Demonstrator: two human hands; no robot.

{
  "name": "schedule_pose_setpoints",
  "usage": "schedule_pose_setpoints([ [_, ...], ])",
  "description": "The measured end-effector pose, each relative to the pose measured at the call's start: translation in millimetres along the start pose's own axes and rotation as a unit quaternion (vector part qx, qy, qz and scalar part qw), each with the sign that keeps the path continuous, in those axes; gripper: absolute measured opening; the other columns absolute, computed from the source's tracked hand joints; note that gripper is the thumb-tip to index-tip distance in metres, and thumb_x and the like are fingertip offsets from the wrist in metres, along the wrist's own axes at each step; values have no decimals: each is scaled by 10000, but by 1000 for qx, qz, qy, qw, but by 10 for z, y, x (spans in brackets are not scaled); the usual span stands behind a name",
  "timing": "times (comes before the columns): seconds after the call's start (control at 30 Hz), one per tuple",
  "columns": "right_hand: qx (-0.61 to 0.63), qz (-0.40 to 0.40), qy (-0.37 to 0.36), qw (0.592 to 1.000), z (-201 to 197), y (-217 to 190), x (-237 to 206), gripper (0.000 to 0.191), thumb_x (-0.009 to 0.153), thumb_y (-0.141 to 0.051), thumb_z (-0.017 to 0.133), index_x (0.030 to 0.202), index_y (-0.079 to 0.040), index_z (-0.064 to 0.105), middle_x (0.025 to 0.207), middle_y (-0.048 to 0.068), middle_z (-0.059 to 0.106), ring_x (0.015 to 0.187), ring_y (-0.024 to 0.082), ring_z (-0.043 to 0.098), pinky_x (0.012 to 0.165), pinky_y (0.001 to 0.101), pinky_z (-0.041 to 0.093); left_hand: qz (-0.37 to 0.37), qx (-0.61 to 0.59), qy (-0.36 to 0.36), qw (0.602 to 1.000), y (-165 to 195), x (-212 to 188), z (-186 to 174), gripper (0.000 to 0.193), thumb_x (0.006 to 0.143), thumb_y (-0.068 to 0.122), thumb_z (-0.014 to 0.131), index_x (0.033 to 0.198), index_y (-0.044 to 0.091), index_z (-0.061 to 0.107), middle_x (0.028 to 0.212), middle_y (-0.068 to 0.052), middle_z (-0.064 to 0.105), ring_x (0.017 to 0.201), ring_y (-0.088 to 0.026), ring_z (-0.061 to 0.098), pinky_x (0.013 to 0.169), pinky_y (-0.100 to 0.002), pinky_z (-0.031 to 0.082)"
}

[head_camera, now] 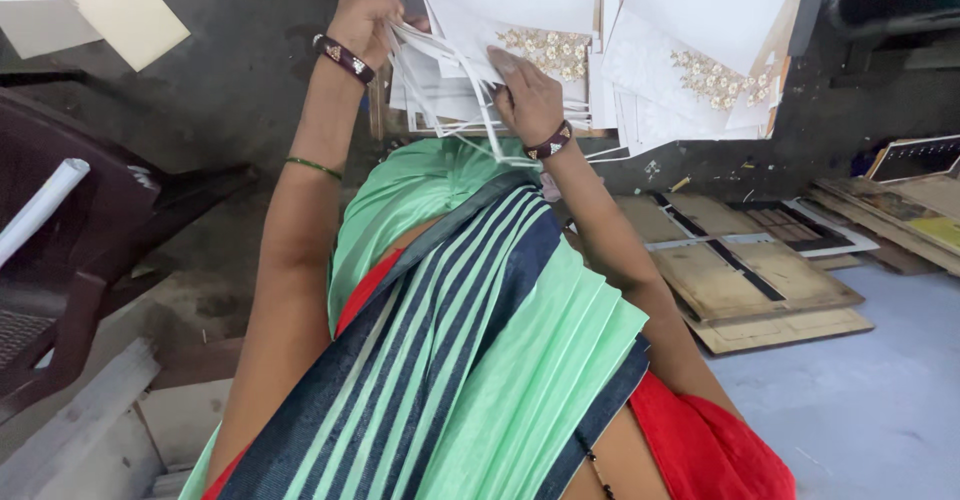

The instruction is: The person repeatedly picks up printed paper sheets, places them into a machine, and removes them to a stack. The person also flips and aligns sheets by hand on a work surface.

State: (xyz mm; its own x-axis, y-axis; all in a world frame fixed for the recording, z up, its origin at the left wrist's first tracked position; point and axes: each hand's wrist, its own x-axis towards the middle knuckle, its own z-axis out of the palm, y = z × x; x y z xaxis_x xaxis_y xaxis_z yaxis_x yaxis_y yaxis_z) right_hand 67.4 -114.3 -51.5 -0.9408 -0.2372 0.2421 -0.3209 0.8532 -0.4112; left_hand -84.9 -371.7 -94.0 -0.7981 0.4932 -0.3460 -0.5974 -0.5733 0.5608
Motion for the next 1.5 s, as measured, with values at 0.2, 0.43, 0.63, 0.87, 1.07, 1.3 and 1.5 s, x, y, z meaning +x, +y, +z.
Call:
schedule_pose_setpoints([
  [0.2,-17,9,-21,1000,62,-252,58,747,706,-90,773,1405,-42,516,1323,181,655,1135,363,636,819,418,571,-28,89,55,994,-209,-96,218,352,827,-46,668,1174,-55,610,857,-139,696,723,-254,710,685,-442,627],
  [0.43,-15,60,16,998,-22,-119,135,438,803,-95,793,1225,-135,682,1150,86,722,1026,306,687,834,413,575,-68,45,43,996,-260,-559,317,359,826,-25,635,1184,-5,613,879,-97,661,737,-214,692,678,-425,646],
  [0.63,-19,34,-25,999,-151,-71,218,432,767,-67,780,1186,-141,706,1094,80,735,996,313,694,797,423,566,-66,-38,-10,997,-178,-653,311,340,792,-7,566,1128,-4,614,799,-90,593,646,-221,602,674,-415,577],
  [0.87,17,42,-37,998,-82,-128,178,503,771,-66,795,1251,-124,657,1158,87,710,1009,305,686,807,425,566,-66,12,99,993,-457,-577,181,135,776,26,560,867,-36,638,822,-106,658,649,-239,619,638,-399,550],
  [1.07,24,47,-136,989,-68,-236,232,852,738,-130,786,1513,-91,433,1465,172,530,1313,376,528,1057,466,503,-28,-87,39,995,-695,-604,103,81,803,-37,595,880,-26,618,845,-77,607,777,-190,598,749,-317,525],
  [1.3,203,61,-172,962,-466,14,357,878,906,-425,830,1599,-115,388,1629,174,427,1492,366,467,1211,465,417,-8,-89,-20,996,-683,-709,238,185,813,-41,575,994,-14,604,881,-60,598,775,-167,604,735,-304,522],
  [1.5,133,14,-163,978,-539,-298,536,876,897,-430,834,1572,-73,405,1571,211,452,1404,414,532,1163,453,463,1,-4,-12,1000,-519,-805,512,206,816,-41,575,1020,-26,598,890,-88,639,765,-206,670,744,-360,595],
])
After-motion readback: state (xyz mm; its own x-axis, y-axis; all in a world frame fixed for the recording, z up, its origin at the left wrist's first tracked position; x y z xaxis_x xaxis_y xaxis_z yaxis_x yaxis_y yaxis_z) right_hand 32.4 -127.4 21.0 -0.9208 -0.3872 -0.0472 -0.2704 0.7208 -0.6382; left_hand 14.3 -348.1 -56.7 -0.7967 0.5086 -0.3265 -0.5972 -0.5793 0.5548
